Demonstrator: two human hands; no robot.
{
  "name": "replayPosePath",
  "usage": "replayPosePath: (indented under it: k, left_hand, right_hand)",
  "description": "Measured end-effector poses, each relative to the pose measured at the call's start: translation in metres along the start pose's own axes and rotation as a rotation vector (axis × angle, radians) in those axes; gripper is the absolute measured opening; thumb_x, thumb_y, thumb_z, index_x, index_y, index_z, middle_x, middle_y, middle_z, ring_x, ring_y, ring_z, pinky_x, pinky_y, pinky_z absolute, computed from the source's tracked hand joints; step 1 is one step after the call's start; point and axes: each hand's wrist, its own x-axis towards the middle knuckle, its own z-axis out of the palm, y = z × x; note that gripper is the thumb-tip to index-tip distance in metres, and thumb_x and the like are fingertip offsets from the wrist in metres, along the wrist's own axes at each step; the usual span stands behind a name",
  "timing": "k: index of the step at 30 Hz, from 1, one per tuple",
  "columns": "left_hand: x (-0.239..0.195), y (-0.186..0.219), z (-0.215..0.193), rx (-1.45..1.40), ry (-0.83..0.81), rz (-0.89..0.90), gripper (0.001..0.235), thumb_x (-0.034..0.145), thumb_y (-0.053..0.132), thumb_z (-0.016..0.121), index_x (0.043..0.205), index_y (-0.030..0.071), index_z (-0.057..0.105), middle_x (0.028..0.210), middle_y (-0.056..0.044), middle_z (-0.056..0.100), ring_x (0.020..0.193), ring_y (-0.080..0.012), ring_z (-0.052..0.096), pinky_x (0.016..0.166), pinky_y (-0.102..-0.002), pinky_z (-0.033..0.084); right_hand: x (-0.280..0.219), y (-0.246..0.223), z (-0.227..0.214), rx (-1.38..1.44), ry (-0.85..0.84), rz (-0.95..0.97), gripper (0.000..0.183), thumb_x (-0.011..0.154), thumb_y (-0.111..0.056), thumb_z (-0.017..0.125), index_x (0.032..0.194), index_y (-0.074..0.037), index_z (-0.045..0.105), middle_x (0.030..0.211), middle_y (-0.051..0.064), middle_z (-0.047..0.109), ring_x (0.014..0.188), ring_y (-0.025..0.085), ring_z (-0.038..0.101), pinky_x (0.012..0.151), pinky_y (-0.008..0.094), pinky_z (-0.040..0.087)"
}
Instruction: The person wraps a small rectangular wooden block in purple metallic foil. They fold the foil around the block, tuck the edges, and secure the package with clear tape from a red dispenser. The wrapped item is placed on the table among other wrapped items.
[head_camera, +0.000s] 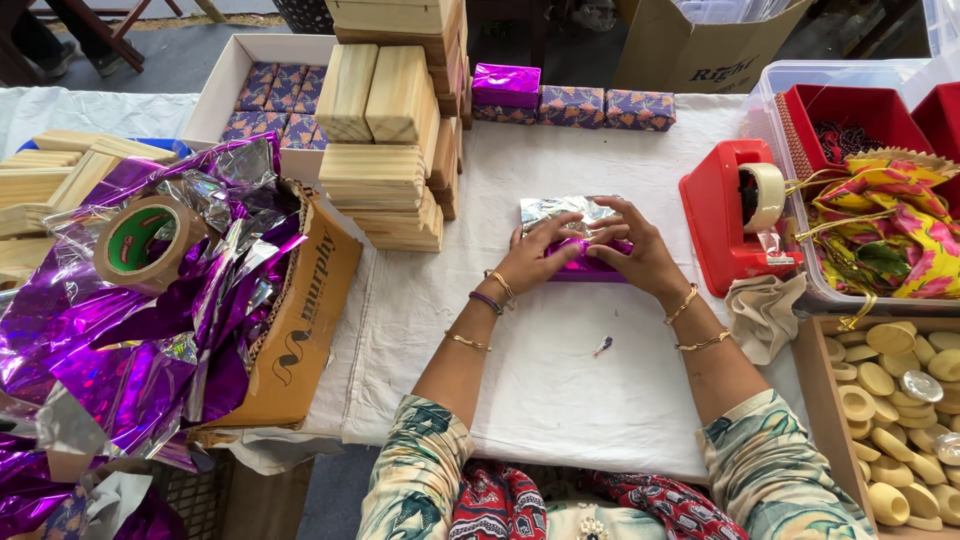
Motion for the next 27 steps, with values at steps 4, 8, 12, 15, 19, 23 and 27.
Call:
replayPosePath:
  k: [4, 8, 12, 15, 19, 23, 27]
  left_hand:
    - [0.012, -0.014, 0.019, -0.112, 0.106, 0.000, 0.032, 0.099, 0.043, 0.056, 0.123, 0.027, 0.071, 0.126, 0.001, 0.075, 0.137, -0.0188, 0.057, 0.123, -0.056, 0.012]
    - [0.014, -0.007, 0.020, -0.040, 0.151, -0.026, 0.025, 0.095, 0.038, 0.063, 0.110, 0.026, 0.079, 0.124, 0.000, 0.074, 0.143, -0.0219, 0.049, 0.119, -0.059, 0.009]
    - [0.012, -0.002, 0.019, -0.024, 0.224, 0.003, 0.017, 0.087, 0.032, 0.074, 0.100, 0.025, 0.081, 0.123, 0.003, 0.075, 0.142, -0.0241, 0.048, 0.116, -0.056, 0.012]
    - [0.011, 0.001, 0.023, -0.005, 0.304, 0.057, 0.012, 0.085, 0.028, 0.078, 0.096, 0.025, 0.081, 0.122, 0.005, 0.075, 0.141, -0.0234, 0.049, 0.116, -0.053, 0.015]
    - [0.004, 0.018, 0.021, 0.047, 0.424, 0.115, 0.005, 0.086, 0.023, 0.077, 0.090, 0.022, 0.080, 0.122, 0.006, 0.076, 0.140, -0.0216, 0.048, 0.116, -0.051, 0.015]
    - [0.005, 0.018, 0.019, 0.007, 0.490, 0.121, 0.004, 0.087, 0.022, 0.076, 0.090, 0.022, 0.079, 0.121, 0.007, 0.076, 0.141, -0.0202, 0.049, 0.116, -0.050, 0.017]
    - [0.008, 0.016, 0.017, -0.118, 0.538, 0.079, 0.006, 0.087, 0.023, 0.078, 0.092, 0.020, 0.079, 0.118, 0.007, 0.077, 0.140, -0.0210, 0.050, 0.116, -0.049, 0.024]
  right_hand:
    - [0.001, 0.000, -0.001, -0.066, 0.019, -0.017, 0.083, 0.081, -0.003, 0.081, 0.152, -0.012, 0.040, 0.094, 0.003, 0.078, 0.120, 0.019, 0.067, 0.107, 0.036, 0.052]
    - [0.001, -0.004, -0.001, -0.107, 0.016, -0.059, 0.086, 0.078, -0.004, 0.084, 0.152, -0.012, 0.041, 0.094, 0.003, 0.078, 0.120, 0.020, 0.068, 0.108, 0.037, 0.052]
    - [0.001, -0.010, 0.000, -0.178, 0.020, -0.094, 0.085, 0.077, -0.005, 0.085, 0.151, -0.013, 0.043, 0.094, 0.003, 0.079, 0.118, 0.021, 0.070, 0.107, 0.038, 0.051]
    - [0.002, -0.011, -0.001, -0.209, 0.027, -0.111, 0.085, 0.076, -0.005, 0.086, 0.150, -0.013, 0.044, 0.093, 0.003, 0.079, 0.117, 0.021, 0.070, 0.107, 0.038, 0.050]
    - [0.001, -0.014, 0.000, -0.156, 0.042, -0.047, 0.086, 0.075, -0.006, 0.086, 0.149, -0.014, 0.045, 0.092, 0.003, 0.079, 0.117, 0.019, 0.070, 0.105, 0.037, 0.052]
    - [0.001, 0.001, 0.001, -0.043, 0.065, 0.031, 0.076, 0.074, -0.006, 0.086, 0.143, -0.012, 0.053, 0.095, 0.004, 0.079, 0.121, 0.019, 0.066, 0.107, 0.037, 0.051]
    - [0.002, 0.006, -0.002, 0.112, 0.072, 0.081, 0.040, 0.078, -0.007, 0.084, 0.116, -0.009, 0.073, 0.112, 0.005, 0.075, 0.131, 0.019, 0.059, 0.107, 0.036, 0.052]
